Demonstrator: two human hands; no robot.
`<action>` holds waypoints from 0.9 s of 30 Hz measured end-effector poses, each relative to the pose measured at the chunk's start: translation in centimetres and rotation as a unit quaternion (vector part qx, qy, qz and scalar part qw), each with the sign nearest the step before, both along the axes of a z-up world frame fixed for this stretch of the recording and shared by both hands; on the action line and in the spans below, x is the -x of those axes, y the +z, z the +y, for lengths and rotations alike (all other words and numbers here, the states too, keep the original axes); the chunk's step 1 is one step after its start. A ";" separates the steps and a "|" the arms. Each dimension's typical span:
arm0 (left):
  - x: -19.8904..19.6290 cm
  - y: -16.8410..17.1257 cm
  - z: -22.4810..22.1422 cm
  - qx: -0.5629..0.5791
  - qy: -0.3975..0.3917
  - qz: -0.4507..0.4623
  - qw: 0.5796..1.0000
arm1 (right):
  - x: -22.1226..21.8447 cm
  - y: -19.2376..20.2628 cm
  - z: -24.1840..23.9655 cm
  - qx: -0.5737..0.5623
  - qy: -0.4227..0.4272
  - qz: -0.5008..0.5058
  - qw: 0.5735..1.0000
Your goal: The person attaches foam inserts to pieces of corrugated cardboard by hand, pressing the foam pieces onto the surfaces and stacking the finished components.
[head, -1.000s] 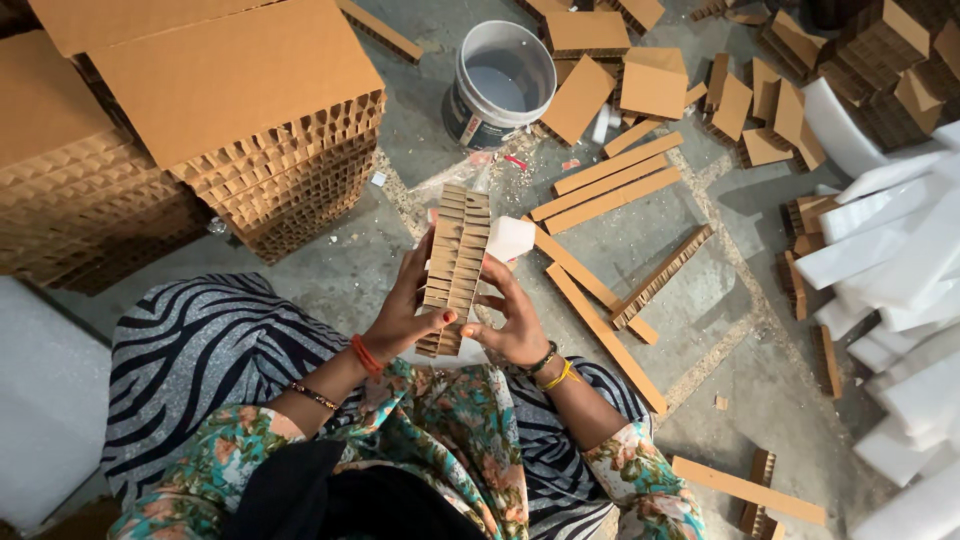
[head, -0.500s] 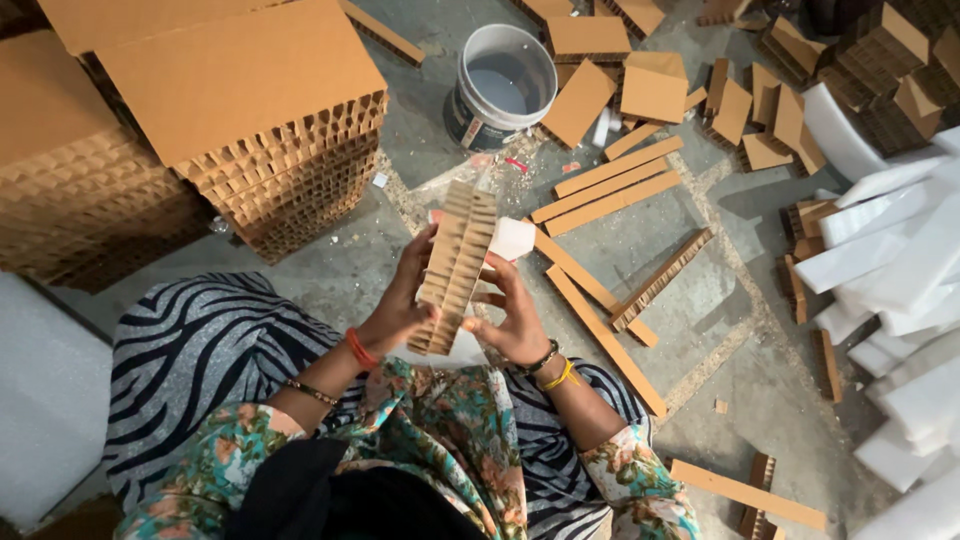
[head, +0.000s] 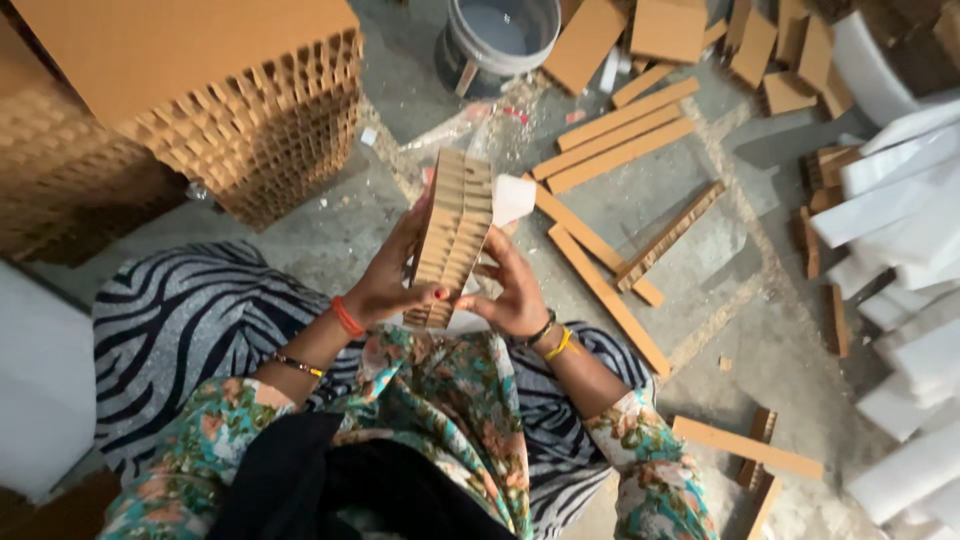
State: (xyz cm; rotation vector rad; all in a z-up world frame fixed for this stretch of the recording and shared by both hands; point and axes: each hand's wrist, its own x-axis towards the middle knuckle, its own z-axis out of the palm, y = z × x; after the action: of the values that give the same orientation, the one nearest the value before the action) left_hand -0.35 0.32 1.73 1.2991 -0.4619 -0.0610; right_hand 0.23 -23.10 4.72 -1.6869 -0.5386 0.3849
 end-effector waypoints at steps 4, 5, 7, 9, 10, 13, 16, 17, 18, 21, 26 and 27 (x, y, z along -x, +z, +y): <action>-0.3 -0.2 0.2 -0.092 0.042 -0.054 0.993 | -0.4 0.1 0.1 -0.017 0.000 -0.014 1.000; -0.1 -0.5 0.2 -0.100 0.045 -0.062 0.992 | -0.2 0.0 0.1 -0.016 0.002 -0.023 1.000; 0.2 -1.0 0.1 -0.084 0.034 -0.049 0.995 | -0.1 -0.3 -0.1 -0.012 0.003 -0.035 0.999; 0.0 -1.5 0.1 -0.086 0.031 -0.043 0.995 | -0.3 -0.5 -0.2 -0.005 0.001 -0.041 0.999; 0.1 -1.7 0.0 -0.096 0.034 -0.044 0.994 | -0.3 -0.5 -0.2 -0.004 0.002 -0.050 0.999; 0.0 -2.0 -0.1 -0.105 0.036 -0.037 0.993 | -0.3 -0.6 -0.3 0.004 0.002 -0.071 0.997; 0.0 -2.2 -0.3 -0.087 0.029 -0.027 0.995 | -0.3 -1.0 -0.5 0.009 0.000 -0.066 0.998; 0.1 -2.3 -0.3 -0.078 0.025 -0.024 0.996 | -0.3 -1.2 -0.5 -0.001 0.000 -0.062 0.998; 0.1 -2.4 -0.3 -0.082 0.025 -0.022 0.996 | -0.4 -1.4 -0.5 -0.010 0.000 -0.058 0.998; 0.1 -2.4 -0.4 -0.088 0.022 -0.012 0.996 | -0.3 -1.9 -0.7 -0.016 -0.001 -0.031 0.999; 0.0 -1.8 -0.4 -0.098 0.034 -0.028 0.994 | -0.6 -1.7 -0.6 -0.036 0.009 -0.029 0.999; 0.1 -1.7 -0.4 -0.084 0.031 -0.021 0.996 | -0.5 -1.6 -0.5 -0.043 0.011 -0.030 0.999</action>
State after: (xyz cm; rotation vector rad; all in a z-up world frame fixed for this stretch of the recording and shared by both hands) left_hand -0.40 -0.05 0.05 1.4822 -0.4589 -0.0213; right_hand 0.77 -23.63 3.14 -1.6146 -0.6109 0.3230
